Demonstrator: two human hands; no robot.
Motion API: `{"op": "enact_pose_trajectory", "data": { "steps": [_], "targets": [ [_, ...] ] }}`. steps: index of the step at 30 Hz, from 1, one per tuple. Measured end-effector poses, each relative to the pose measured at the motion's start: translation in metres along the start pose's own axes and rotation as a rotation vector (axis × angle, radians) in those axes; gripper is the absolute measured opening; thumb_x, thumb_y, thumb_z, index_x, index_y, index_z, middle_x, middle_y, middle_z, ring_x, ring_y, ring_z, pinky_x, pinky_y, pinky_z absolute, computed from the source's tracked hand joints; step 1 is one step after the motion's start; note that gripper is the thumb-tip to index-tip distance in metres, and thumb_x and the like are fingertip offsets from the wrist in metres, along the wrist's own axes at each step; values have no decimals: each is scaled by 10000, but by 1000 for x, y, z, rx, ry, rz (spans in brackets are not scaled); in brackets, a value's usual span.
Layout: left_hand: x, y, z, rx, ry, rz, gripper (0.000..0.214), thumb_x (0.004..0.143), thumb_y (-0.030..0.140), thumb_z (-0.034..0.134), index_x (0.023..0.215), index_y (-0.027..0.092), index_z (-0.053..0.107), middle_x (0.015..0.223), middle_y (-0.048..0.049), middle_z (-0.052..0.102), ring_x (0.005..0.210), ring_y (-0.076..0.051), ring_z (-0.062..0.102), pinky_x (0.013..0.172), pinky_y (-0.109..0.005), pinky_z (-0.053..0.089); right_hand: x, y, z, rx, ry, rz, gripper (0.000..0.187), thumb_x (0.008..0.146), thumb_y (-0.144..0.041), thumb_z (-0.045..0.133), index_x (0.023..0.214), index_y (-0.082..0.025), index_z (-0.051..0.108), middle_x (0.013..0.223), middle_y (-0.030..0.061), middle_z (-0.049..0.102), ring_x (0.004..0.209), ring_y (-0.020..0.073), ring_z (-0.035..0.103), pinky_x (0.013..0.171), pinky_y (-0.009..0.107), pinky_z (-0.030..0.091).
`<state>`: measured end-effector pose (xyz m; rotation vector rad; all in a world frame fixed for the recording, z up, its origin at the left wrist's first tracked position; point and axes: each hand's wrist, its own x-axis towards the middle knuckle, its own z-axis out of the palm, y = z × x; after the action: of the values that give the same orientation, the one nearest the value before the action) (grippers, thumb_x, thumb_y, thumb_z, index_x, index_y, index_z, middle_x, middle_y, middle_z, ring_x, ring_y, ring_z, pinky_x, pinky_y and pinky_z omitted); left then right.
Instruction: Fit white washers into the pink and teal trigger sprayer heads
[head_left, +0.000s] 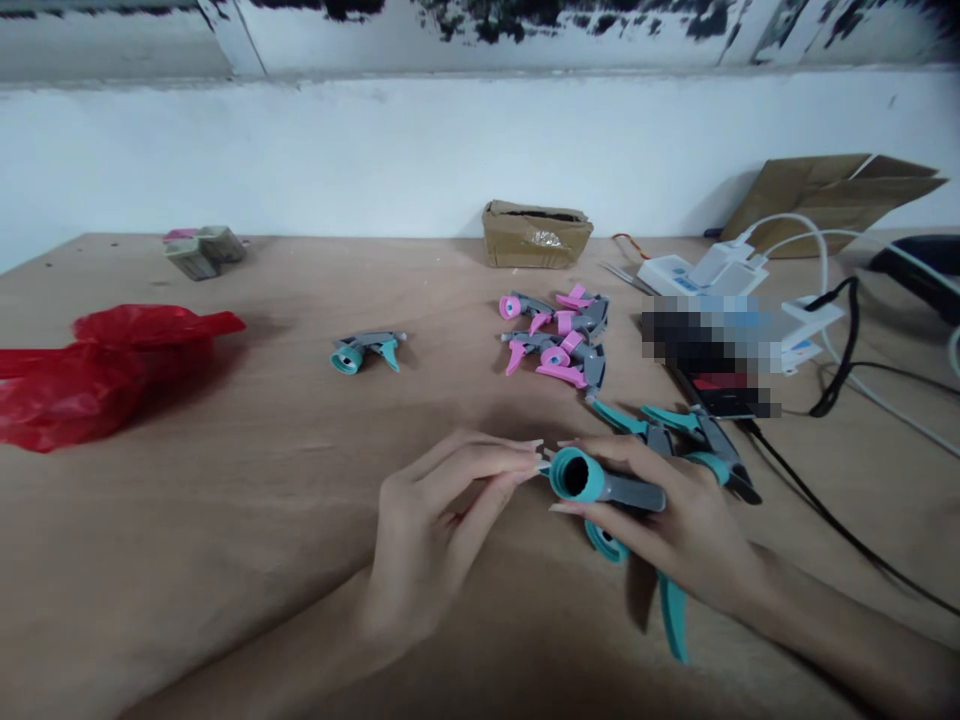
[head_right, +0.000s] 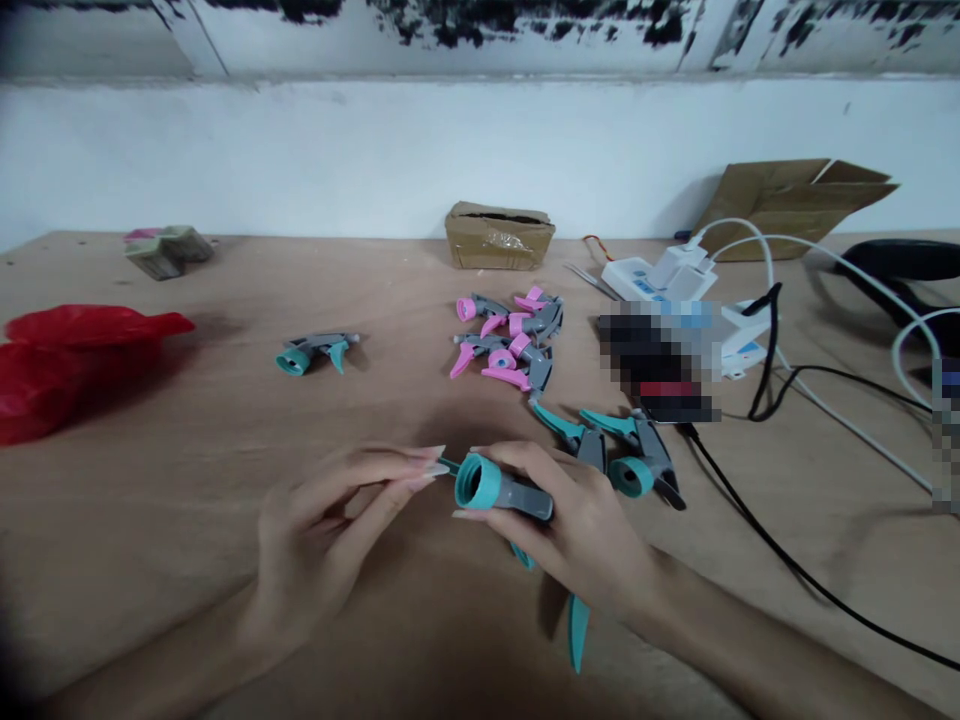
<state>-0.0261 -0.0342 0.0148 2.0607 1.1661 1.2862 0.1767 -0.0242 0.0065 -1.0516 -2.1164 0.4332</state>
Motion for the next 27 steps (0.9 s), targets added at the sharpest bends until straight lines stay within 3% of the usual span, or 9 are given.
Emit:
{"op": "enact_pose_trajectory", "data": {
  "steps": [5,10,16,22,27],
  "targets": [
    [-2,7,8,-103,-5,3,137,810,78,600,831,200,659,907,-9,659,830,-117,645,733,-228,541,-1,-6,4,53,11,2,237,819,-302,598,1032,-217,540,933,25,708,800,153,682,697,236,555],
    [-6,9,9,-138,-19,-7,173,805,47,594,831,204,660,925,-4,636,872,-111,619,760,-224,522,-1,-6,5,87,-14,-33,218,832,-234,565,1045,-206,526,938,25,705,824,147,679,694,227,545],
    [-5,8,9,-148,-69,81,224,827,66,565,935,232,671,958,-26,632,899,-151,583,756,-291,520,-2,-4,3,94,-5,-52,230,842,-211,535,1072,-210,529,957,30,705,842,152,680,710,245,551],
    [-5,13,6,-79,-129,109,244,840,121,564,1038,234,650,1037,-58,590,946,-168,550,715,-269,527,-3,-2,2,111,0,-65,233,840,-213,547,1073,-201,532,950,37,703,827,156,681,690,253,559],
    [-3,12,1,-7,-138,230,287,811,98,584,1067,217,635,997,-51,630,921,-170,556,751,-290,511,-4,-2,1,141,4,-48,271,829,-200,563,1097,-203,525,981,29,699,886,149,671,727,235,550]
  ]
}}
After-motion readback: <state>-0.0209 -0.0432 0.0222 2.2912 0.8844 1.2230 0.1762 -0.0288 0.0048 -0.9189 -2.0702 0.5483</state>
